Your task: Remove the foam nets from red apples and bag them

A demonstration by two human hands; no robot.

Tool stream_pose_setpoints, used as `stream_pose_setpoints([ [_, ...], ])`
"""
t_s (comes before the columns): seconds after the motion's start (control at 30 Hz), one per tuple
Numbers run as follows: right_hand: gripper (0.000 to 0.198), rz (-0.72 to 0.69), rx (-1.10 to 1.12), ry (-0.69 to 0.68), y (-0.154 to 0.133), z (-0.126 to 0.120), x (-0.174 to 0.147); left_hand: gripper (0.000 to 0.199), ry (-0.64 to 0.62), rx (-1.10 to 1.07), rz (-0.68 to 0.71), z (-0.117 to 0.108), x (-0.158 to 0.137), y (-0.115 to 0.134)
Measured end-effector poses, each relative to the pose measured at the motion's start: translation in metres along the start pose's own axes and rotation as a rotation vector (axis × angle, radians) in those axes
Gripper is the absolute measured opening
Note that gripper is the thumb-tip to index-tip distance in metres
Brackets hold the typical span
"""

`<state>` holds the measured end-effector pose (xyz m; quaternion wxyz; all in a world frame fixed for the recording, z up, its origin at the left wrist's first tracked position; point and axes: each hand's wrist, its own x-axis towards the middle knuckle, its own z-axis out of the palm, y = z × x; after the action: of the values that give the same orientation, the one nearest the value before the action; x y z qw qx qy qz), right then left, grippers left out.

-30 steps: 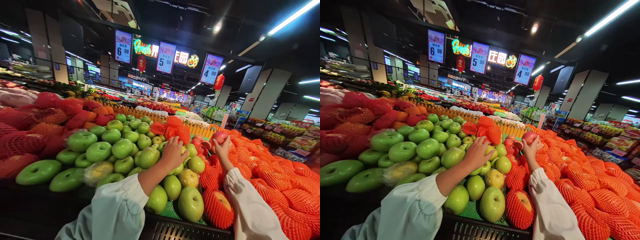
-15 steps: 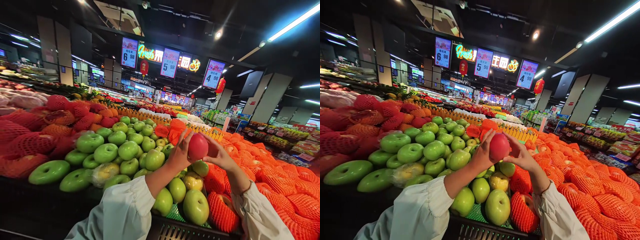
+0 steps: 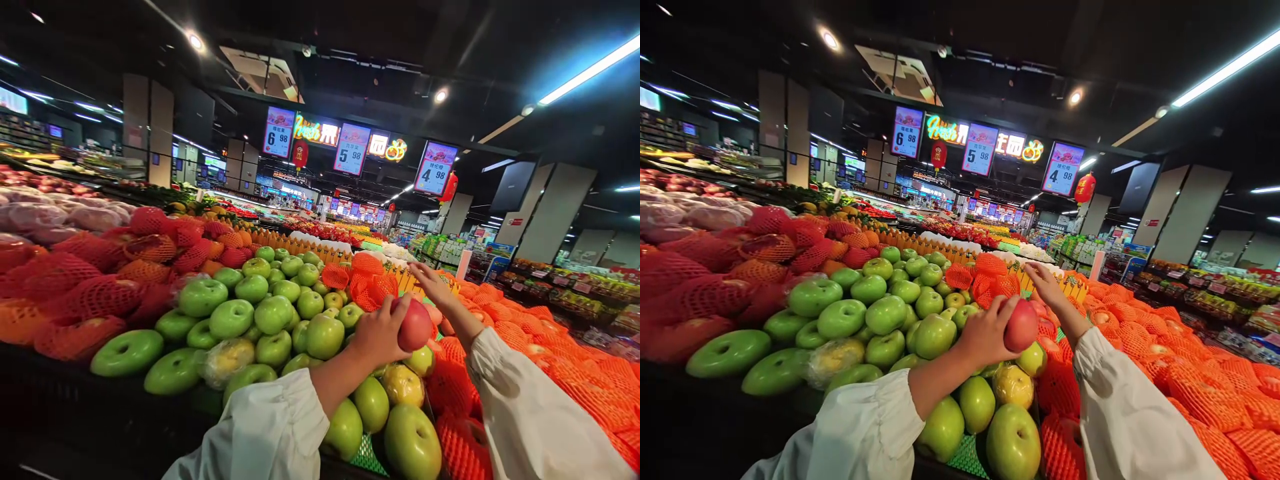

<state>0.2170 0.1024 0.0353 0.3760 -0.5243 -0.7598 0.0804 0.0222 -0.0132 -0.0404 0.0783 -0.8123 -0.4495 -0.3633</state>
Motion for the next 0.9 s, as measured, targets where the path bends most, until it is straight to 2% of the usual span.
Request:
stream_pose_setpoints([
  [0.07, 0.064, -0.022, -0.18, -0.022, 0.011, 0.013, 0.023, 0.114, -0.079, 0.034, 0.049, 0.001, 0.0, 0.0],
  [0.13, 0.071, -0.045, -0.265, -0.066, 0.021, 0.027, 0.037, 0.116, -0.12, 0.055, 0.087, 0.002, 0.0, 0.0],
  [0.23, 0.072, -0.139, -0.35, -0.092, 0.029, 0.042, 0.045, 0.115, -0.102, 0.069, 0.111, 0.001, 0.0, -0.002],
  [0.3, 0.049, -0.227, -0.4, -0.092, 0.026, 0.043, 0.047, 0.114, -0.086, 0.069, 0.108, -0.001, 0.001, -0.002],
  [0.37, 0.023, -0.291, -0.442, -0.087, 0.018, 0.033, 0.045, 0.113, -0.082, 0.064, 0.098, -0.003, 0.001, -0.003],
  [0.4, 0.019, -0.307, -0.458, -0.073, 0.013, 0.025, 0.042, 0.112, -0.081, 0.059, 0.094, -0.003, 0.002, -0.003],
  [0.47, 0.021, -0.339, -0.46, 0.015, 0.002, 0.006, 0.03, 0.11, -0.061, 0.054, 0.083, -0.003, 0.002, -0.002],
  [0.6, 0.034, -0.448, -0.286, 0.382, -0.009, -0.028, -0.023, 0.109, -0.05, 0.042, 0.077, -0.002, 0.002, 0.0],
  [0.7, 0.045, -0.281, 0.033, 0.582, -0.005, -0.031, -0.067, 0.105, -0.057, 0.017, 0.057, -0.002, 0.002, 0.0],
  [0.73, 0.049, -0.193, 0.195, 0.566, -0.001, -0.028, -0.078, 0.103, -0.053, 0.01, 0.043, -0.002, 0.001, -0.001],
  [0.83, 0.056, 0.065, 0.544, 0.319, 0.012, -0.013, -0.094, 0.1, -0.036, -0.01, -0.008, 0.0, 0.001, -0.004],
  [0.9, 0.055, 0.14, 0.64, 0.198, 0.019, -0.003, -0.095, 0.1, -0.03, -0.022, -0.043, 0.001, 0.001, -0.005],
])
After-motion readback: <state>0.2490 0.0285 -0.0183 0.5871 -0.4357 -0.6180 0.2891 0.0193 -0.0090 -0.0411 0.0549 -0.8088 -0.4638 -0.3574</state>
